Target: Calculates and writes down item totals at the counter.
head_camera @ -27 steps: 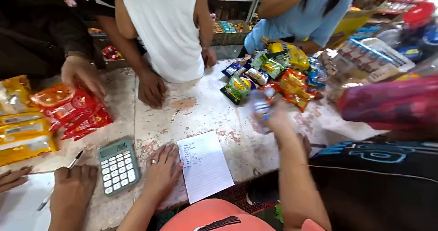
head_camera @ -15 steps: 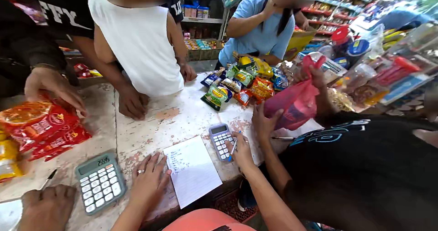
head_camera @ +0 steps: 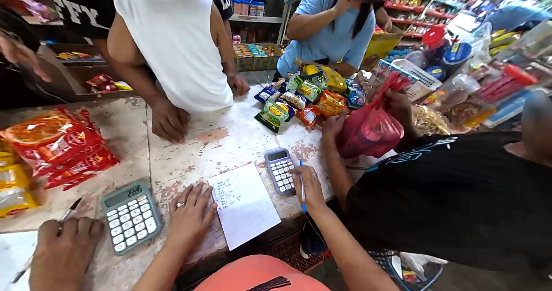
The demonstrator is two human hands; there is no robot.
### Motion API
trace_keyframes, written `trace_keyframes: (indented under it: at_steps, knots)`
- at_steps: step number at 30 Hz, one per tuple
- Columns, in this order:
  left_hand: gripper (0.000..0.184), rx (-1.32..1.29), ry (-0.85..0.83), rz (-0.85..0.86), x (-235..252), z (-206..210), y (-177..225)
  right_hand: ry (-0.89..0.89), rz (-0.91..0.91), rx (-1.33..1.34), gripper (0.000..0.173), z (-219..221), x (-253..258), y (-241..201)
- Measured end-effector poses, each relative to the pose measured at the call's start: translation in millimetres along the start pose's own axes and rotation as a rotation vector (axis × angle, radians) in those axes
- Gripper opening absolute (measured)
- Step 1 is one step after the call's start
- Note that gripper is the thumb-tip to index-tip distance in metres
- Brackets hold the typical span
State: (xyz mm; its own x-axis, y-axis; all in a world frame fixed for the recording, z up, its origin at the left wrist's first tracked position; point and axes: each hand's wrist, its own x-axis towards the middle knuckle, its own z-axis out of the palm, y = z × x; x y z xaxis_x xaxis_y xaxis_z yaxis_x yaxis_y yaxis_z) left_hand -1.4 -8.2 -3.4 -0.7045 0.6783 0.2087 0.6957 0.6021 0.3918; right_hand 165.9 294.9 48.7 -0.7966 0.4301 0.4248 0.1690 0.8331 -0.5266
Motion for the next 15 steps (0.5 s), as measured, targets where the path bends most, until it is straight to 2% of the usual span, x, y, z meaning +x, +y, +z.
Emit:
trace_keyframes:
  at_steps: [4, 7, 10, 13, 15]
  knots:
    - [0.065, 0.005, 0.013, 0.003, 0.9, -0.2, 0.7, -0.109, 0.017, -0.107, 0.026, 1.0, -24.0, -12.1]
    - [0.064, 0.009, -0.006, 0.0, 1.4, -2.0, 2.2, -0.094, 0.039, -0.095, 0.032, 7.3, -13.4, -14.2]
    - [0.063, 0.009, -0.015, -0.013, 1.7, -2.7, 2.4, -0.207, 0.095, -0.109, 0.031, 6.1, 0.5, -19.8]
    - [0.063, -0.007, 0.019, -0.012, 1.2, -0.5, 0.2, -0.032, 0.125, -0.072, 0.026, 4.7, 7.0, -7.5]
    - [0.064, -0.085, 0.05, -0.044, 2.9, 1.1, 0.6, 0.006, 0.189, -0.039, 0.028, 1.7, 8.9, 6.3]
